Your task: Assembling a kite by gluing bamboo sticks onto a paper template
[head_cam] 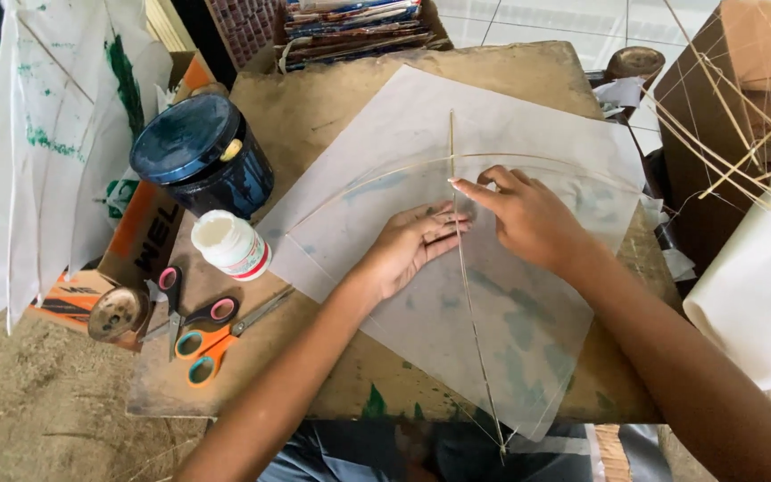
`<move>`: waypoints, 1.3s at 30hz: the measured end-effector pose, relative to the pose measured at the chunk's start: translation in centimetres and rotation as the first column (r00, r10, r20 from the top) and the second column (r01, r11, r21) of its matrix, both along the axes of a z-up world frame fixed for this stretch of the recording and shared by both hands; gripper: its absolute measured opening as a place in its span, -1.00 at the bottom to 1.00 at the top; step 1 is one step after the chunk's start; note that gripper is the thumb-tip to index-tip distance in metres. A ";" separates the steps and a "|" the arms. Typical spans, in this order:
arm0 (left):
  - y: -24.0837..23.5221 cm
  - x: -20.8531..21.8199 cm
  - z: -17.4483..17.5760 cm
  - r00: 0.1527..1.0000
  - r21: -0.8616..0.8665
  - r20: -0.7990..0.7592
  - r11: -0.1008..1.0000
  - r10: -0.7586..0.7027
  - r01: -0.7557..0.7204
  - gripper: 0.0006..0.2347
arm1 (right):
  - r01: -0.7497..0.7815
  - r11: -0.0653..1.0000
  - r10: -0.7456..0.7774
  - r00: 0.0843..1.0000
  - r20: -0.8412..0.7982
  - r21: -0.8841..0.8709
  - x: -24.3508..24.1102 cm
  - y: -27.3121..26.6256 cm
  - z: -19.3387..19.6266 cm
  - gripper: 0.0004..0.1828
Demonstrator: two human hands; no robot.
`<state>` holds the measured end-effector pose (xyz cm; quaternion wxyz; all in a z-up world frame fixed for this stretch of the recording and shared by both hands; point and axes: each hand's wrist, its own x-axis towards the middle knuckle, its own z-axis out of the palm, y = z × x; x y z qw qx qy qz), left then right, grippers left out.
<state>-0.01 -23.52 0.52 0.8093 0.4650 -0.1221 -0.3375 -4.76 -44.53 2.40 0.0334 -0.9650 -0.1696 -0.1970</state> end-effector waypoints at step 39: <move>0.4 0.4 -1.3 0.999 -0.121 0.006 0.992 -0.037 0.038 -0.45 | 0.042 0.959 -0.040 0.999 0.013 -0.279 5.6 -1.6 -0.3 -0.15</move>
